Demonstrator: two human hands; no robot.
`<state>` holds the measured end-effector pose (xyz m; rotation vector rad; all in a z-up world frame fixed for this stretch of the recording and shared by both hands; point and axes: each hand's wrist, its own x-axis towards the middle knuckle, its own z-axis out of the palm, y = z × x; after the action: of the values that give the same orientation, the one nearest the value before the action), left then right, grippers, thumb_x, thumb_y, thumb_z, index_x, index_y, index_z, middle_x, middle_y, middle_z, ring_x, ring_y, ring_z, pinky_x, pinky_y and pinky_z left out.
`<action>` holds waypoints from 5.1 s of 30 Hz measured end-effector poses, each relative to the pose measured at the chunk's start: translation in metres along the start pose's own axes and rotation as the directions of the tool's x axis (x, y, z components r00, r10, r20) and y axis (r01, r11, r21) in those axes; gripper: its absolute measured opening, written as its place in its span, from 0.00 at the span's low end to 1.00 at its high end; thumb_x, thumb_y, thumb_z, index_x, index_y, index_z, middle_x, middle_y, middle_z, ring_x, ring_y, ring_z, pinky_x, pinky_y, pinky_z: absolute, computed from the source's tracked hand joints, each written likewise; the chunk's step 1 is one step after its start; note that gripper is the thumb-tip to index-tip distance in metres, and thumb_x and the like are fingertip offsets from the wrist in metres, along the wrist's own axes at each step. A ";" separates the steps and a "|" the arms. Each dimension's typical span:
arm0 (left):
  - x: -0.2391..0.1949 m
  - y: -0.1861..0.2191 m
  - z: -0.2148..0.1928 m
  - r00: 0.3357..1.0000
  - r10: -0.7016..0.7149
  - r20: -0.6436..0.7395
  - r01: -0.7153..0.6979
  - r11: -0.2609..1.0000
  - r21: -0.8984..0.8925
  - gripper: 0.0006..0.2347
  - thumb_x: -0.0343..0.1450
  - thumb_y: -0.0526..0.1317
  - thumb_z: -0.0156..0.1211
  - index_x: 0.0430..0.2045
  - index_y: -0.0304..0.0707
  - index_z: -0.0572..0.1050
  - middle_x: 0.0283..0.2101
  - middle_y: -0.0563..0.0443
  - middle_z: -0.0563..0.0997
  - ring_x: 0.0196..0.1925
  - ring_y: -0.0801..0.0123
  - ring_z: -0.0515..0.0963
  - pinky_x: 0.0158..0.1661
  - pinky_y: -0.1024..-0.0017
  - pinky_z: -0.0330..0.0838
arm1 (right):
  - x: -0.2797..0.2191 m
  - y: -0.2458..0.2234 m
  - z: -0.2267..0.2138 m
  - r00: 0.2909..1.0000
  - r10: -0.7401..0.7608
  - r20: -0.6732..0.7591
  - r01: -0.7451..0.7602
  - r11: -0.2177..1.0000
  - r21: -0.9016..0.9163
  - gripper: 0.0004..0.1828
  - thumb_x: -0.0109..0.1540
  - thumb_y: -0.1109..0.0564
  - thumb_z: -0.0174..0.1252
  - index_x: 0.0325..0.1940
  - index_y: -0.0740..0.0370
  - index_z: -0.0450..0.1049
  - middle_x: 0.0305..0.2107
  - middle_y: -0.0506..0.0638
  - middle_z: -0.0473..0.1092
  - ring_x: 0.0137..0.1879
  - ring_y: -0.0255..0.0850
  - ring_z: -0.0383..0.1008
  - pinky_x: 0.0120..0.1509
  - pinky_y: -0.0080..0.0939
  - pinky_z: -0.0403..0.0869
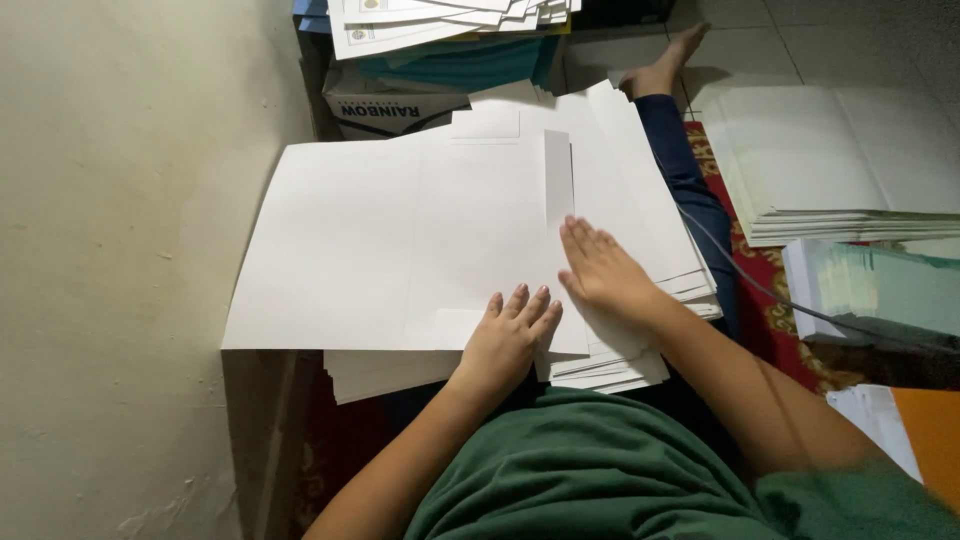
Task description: The person is manually folding individual sheets of paper from a large stack and placing them into a new pile.
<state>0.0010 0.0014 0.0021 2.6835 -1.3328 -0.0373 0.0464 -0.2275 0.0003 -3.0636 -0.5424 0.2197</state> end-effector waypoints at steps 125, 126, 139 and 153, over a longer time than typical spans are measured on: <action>0.037 -0.085 0.037 0.778 -0.534 -0.331 0.543 0.836 -0.075 0.27 0.72 0.45 0.43 0.70 0.48 0.61 0.73 0.31 0.58 0.76 0.42 0.55 0.65 0.31 0.43 | 0.128 -0.025 0.044 0.854 -0.323 -0.408 0.294 0.946 -0.134 0.43 0.68 0.29 0.33 0.71 0.67 0.57 0.61 0.65 0.64 0.71 0.55 0.62 0.79 0.52 0.53; 0.040 -0.086 0.035 0.767 -0.546 -0.336 0.548 0.831 -0.099 0.27 0.72 0.45 0.42 0.70 0.48 0.62 0.73 0.33 0.59 0.76 0.44 0.55 0.65 0.32 0.43 | 0.134 -0.022 0.041 0.882 -0.258 -0.394 0.254 0.965 -0.064 0.43 0.67 0.28 0.36 0.73 0.64 0.56 0.63 0.64 0.63 0.73 0.54 0.61 0.80 0.52 0.52; 0.039 -0.085 -0.007 0.607 -0.784 -0.129 0.771 0.620 -0.142 0.33 0.73 0.57 0.39 0.72 0.35 0.55 0.74 0.22 0.50 0.77 0.30 0.44 0.66 0.31 0.36 | 0.093 0.063 0.000 0.900 0.363 -0.240 -0.350 0.932 0.097 0.47 0.69 0.31 0.32 0.76 0.74 0.52 0.75 0.68 0.47 0.82 0.55 0.40 0.83 0.56 0.37; 0.047 -0.105 -0.023 0.649 -0.740 -0.178 0.733 0.670 -0.115 0.28 0.75 0.51 0.39 0.71 0.41 0.60 0.75 0.32 0.56 0.77 0.43 0.53 0.68 0.38 0.43 | 0.115 0.035 -0.003 0.929 0.213 -0.301 -0.179 0.974 0.137 0.44 0.69 0.34 0.37 0.76 0.73 0.54 0.73 0.68 0.54 0.80 0.55 0.51 0.82 0.56 0.45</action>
<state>0.1146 0.0294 0.0119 2.8927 -0.0950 0.1348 0.1658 -0.2207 -0.0142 -2.9575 -0.1989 -0.2286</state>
